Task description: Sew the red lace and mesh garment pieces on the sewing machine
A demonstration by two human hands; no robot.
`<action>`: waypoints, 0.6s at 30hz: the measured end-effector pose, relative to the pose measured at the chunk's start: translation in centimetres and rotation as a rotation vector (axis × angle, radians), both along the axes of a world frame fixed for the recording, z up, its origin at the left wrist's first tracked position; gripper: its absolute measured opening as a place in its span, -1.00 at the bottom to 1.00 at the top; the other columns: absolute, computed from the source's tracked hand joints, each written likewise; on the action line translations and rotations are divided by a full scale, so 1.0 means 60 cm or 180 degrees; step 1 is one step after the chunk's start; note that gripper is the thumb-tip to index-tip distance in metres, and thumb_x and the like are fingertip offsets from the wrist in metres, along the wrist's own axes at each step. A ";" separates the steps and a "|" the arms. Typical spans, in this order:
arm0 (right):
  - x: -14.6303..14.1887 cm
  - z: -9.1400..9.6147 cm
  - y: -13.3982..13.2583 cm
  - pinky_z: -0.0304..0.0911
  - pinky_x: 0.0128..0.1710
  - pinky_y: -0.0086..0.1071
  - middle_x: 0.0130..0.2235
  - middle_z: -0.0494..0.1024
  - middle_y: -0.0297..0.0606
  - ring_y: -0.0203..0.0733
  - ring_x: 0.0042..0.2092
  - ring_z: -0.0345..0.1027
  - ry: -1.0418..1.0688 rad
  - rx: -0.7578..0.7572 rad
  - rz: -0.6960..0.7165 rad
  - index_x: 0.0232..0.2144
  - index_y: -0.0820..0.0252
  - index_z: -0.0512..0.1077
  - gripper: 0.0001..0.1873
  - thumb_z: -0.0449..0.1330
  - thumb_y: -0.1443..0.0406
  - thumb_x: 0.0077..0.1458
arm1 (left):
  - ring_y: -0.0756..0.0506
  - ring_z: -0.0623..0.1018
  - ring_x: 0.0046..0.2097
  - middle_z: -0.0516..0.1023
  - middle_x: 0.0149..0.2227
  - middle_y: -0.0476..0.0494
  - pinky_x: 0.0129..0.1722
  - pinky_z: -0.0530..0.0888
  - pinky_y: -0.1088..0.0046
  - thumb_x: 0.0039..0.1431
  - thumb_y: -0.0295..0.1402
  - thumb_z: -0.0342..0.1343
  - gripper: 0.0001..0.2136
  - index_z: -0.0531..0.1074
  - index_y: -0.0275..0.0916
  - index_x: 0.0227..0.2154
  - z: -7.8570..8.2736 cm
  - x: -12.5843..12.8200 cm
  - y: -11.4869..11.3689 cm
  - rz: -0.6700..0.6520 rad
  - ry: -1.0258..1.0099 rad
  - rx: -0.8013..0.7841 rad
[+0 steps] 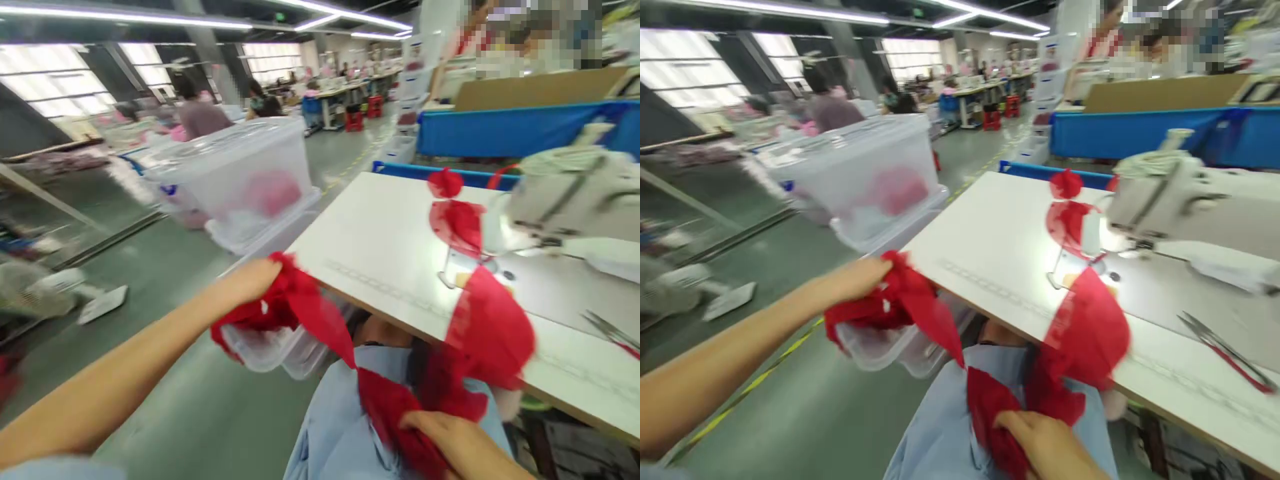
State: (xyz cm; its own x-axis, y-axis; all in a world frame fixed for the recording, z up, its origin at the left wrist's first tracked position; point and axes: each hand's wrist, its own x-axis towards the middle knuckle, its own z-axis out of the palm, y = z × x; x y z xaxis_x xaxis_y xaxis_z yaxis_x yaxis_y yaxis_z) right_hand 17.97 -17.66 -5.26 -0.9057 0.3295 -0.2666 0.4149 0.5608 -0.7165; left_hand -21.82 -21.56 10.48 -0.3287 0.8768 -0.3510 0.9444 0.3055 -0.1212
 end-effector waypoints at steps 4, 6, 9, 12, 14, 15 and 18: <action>-0.003 -0.014 0.003 0.36 -0.16 -0.29 -0.06 0.65 -0.07 0.04 -0.13 0.55 -0.0840 0.0261 0.0138 0.22 0.12 0.42 -0.26 0.12 0.51 -0.04 | -0.30 0.64 -0.27 0.60 -0.24 -0.34 -0.31 0.51 0.30 -0.03 -0.66 0.17 -0.75 0.52 -0.37 -0.25 -0.089 0.079 0.015 -0.0486 -0.0176 -0.0490; 0.001 0.002 0.004 0.35 -0.07 -0.24 0.02 0.63 0.01 0.08 -0.06 0.53 -0.0788 0.0365 -0.0060 0.29 0.13 0.36 -0.21 0.11 0.49 -0.03 | -0.25 0.64 -0.19 0.59 -0.13 -0.30 -0.22 0.52 0.30 0.18 -0.55 0.12 -0.83 0.51 -0.30 -0.18 -0.106 0.150 0.030 -0.0873 -0.0419 -0.0456; 0.021 0.060 0.014 0.28 0.14 -0.14 0.18 0.52 -0.01 0.16 0.14 0.42 -0.0433 0.0262 -0.0286 0.26 0.08 0.41 -0.22 0.16 0.44 -0.07 | -0.17 0.60 -0.09 0.58 -0.13 -0.19 -0.06 0.50 0.31 0.40 -0.48 -0.09 -0.78 0.48 -0.24 -0.17 -0.113 0.254 0.074 -0.1806 -0.1358 0.0195; 0.051 0.123 0.046 0.37 0.03 -0.29 0.05 0.63 -0.24 -0.02 0.03 0.51 0.0120 -0.0320 -0.0766 0.15 -0.08 0.50 -0.44 0.15 0.31 0.08 | -0.19 0.56 -0.03 0.58 -0.10 -0.21 0.00 0.49 0.26 0.40 -0.48 -0.08 -0.80 0.46 -0.25 -0.13 -0.112 0.325 0.127 -0.1805 -0.1581 0.0776; 0.070 0.143 0.086 0.42 -0.22 -0.31 -0.24 0.67 -0.24 -0.09 -0.27 0.54 0.0604 -0.0182 -0.1637 -0.04 0.00 0.58 -0.60 0.05 0.10 0.21 | -0.19 0.54 -0.02 0.57 -0.08 -0.22 0.02 0.49 0.26 0.39 -0.50 -0.05 -0.82 0.44 -0.27 -0.09 -0.109 0.357 0.157 -0.1555 -0.1781 0.1002; 0.077 0.144 0.109 0.40 -0.33 -0.30 -0.30 0.66 -0.22 -0.09 -0.35 0.50 0.0736 0.0065 -0.2150 -0.16 0.04 0.58 -0.58 0.03 0.02 0.20 | -0.17 0.54 -0.01 0.56 -0.07 -0.21 0.04 0.48 0.28 0.38 -0.51 -0.05 -0.81 0.43 -0.27 -0.07 -0.106 0.371 0.168 -0.1504 -0.1955 0.1091; 0.086 0.127 0.178 0.31 -0.34 -0.21 -0.32 0.61 -0.15 -0.01 -0.33 0.46 0.0846 0.1219 -0.3781 -0.32 0.08 0.50 -0.58 0.07 -0.05 -0.02 | -0.15 0.53 0.04 0.53 -0.01 -0.22 0.08 0.47 0.32 0.41 -0.46 -0.02 -0.80 0.40 -0.27 0.01 -0.102 0.410 0.193 -0.1640 -0.2379 0.1243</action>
